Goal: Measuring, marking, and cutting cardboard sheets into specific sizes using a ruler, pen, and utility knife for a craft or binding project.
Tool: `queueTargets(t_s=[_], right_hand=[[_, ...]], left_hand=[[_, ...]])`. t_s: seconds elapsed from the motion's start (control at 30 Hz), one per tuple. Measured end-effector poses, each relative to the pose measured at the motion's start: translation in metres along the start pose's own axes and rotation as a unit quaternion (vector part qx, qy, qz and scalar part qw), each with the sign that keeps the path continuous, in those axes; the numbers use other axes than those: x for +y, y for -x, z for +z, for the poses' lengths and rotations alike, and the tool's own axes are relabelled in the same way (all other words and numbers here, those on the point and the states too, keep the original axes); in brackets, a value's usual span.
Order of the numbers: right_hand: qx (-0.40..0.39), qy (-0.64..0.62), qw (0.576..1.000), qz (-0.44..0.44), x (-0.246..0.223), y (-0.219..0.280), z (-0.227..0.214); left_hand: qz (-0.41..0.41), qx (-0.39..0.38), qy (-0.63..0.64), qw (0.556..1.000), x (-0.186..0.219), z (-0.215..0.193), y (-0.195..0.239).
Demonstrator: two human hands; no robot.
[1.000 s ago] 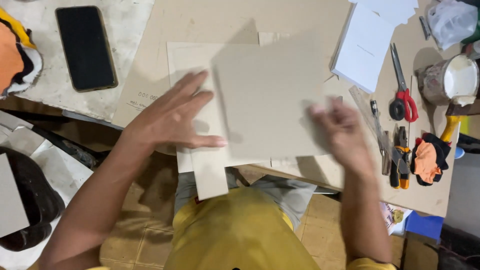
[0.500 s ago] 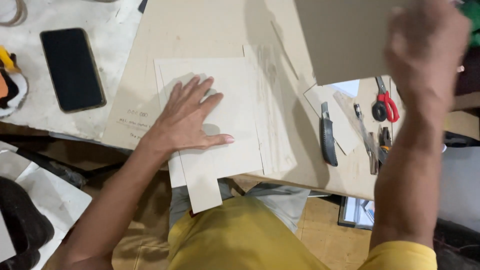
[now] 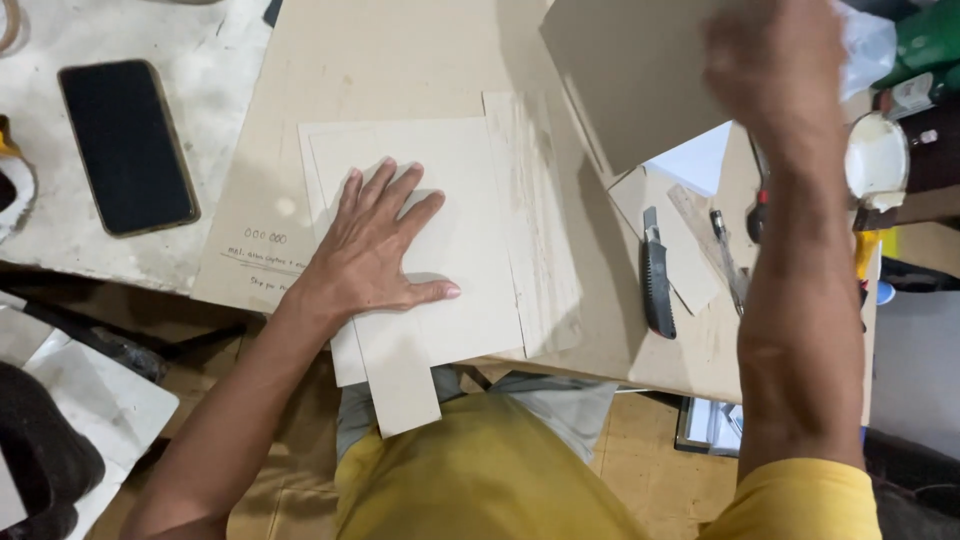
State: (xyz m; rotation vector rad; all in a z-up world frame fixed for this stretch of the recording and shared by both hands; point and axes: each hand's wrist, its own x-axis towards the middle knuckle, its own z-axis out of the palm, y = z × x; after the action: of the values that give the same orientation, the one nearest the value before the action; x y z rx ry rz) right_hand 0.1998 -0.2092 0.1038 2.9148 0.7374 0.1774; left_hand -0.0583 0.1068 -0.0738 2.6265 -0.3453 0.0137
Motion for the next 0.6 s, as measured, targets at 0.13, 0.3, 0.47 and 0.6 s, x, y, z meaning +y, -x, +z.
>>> queueTargets(t_s=[0.13, 0.3, 0.47, 0.6], right_hand=[[0.060, 0.017, 0.998, 0.007, 0.018, -0.007, 0.030], [0.098, -0.010, 0.995, -0.030, -0.018, 0.009, 0.010], [0.109, 0.179, 0.967, -0.143, 0.025, -0.009, 0.031], [0.105, 0.038, 0.982, -0.151, -0.052, 0.021, -0.051]], left_hand=[[-0.003, -0.013, 0.005, 1.000, 0.003, -0.004, -0.001], [-0.042, -0.071, 0.013, 0.997, 0.016, -0.032, -0.020], [-0.034, 0.014, 0.177, 0.983, 0.014, -0.063, -0.053], [0.031, 0.259, 0.211, 0.942, -0.016, -0.082, -0.099]])
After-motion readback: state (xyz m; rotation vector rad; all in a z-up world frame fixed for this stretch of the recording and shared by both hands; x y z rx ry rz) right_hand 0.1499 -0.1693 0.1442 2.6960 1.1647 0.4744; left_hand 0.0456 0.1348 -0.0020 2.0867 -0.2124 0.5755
